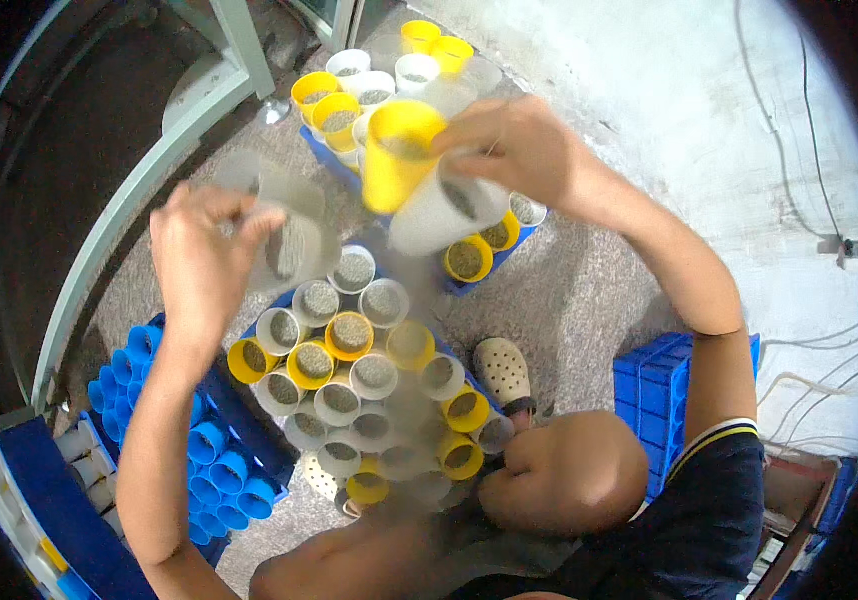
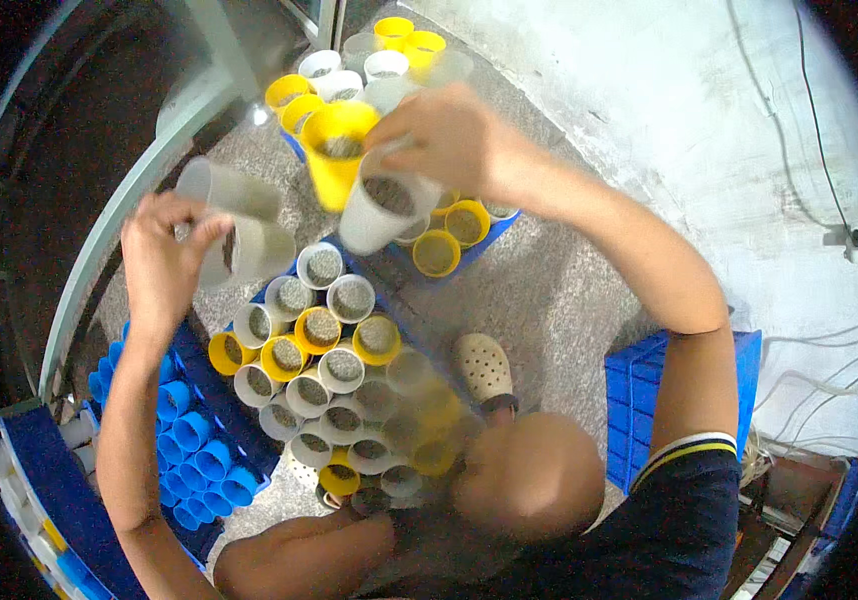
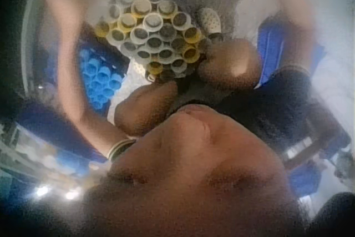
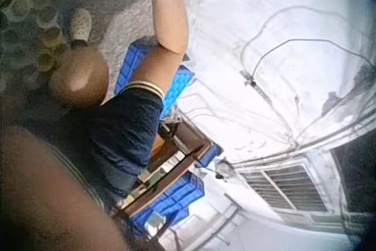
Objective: The person sits on the floor and sorts small white and yellow cups filled with granular material into blue trays. They repeatedly pick up cups, place them into trays, and move the trays to a nearby machine.
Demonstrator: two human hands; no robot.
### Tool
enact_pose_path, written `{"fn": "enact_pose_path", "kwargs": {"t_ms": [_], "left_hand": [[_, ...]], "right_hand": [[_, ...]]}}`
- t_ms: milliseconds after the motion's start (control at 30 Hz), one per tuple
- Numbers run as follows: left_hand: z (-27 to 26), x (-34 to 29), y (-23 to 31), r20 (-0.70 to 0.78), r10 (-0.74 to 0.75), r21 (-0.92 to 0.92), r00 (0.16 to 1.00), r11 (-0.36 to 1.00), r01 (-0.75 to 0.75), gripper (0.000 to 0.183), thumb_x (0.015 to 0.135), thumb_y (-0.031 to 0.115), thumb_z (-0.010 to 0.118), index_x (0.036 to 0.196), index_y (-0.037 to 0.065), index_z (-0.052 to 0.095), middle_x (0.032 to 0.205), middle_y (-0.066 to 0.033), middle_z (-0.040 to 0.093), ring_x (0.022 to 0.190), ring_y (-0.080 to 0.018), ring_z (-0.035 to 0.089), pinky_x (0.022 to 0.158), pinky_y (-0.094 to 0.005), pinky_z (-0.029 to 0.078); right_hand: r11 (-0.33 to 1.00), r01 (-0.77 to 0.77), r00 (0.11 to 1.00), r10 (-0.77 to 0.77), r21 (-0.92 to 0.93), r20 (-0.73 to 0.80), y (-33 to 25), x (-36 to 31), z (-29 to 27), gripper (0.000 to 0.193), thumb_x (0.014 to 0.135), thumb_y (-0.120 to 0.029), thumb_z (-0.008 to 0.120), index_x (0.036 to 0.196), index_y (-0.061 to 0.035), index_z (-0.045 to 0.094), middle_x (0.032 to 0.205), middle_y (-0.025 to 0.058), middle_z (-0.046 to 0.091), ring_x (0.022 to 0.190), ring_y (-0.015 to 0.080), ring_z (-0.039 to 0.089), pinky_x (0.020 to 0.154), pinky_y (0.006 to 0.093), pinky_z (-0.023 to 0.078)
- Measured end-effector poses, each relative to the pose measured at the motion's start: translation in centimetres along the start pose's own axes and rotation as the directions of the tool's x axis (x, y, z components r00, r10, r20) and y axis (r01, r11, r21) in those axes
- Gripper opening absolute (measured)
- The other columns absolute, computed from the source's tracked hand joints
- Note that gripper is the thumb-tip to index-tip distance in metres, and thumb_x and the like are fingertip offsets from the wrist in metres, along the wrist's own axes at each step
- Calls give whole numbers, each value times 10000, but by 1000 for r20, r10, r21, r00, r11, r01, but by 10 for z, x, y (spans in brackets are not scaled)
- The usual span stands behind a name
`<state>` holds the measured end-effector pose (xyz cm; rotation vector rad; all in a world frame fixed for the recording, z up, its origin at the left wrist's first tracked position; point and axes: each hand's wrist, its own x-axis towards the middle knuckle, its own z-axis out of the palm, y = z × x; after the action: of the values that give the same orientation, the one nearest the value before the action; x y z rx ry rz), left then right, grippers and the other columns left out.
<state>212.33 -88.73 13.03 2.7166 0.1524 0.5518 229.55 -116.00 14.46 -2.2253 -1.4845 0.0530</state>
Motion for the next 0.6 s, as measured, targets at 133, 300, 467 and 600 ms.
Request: {"fn": "enact_pose_path", "kwargs": {"t_ms": [133,300,467,600], "left_hand": [[26,76,21,-6,-184,-80,983,980,183,246,777,255,826,830,21,771,743,-134,718,645,-231,662,679,-365,520],[83,156,37,-164,-188,-60,968,982,180,251,752,311,823,864,88,798,707,-115,716,642,-265,683,657,-381,512],[123,196,37,-188,-202,58,961,975,216,243,741,334,818,863,124,804,735,-112,722,672,-283,676,718,-401,482],[132,199,23,-189,-212,129,959,963,238,247,733,338,819,849,120,801,733,-117,719,664,-287,675,691,-403,492]], "right_hand": [[986,-40,998,30,-164,-63,70,8,-44,219,880,-98,720,1084,-27,756,1020,131,746,873,222,728,786,331,594],[935,-158,987,145,-316,-66,163,44,-71,231,901,-135,713,1116,-60,759,1070,137,750,865,245,740,805,350,604],[985,-60,990,38,-161,-134,207,73,-81,249,803,-139,705,1024,-31,748,917,241,698,798,387,694,751,423,554],[999,-31,989,25,-41,-146,210,93,-74,238,821,-171,713,1004,-25,753,891,240,703,762,375,700,719,415,552]]}}
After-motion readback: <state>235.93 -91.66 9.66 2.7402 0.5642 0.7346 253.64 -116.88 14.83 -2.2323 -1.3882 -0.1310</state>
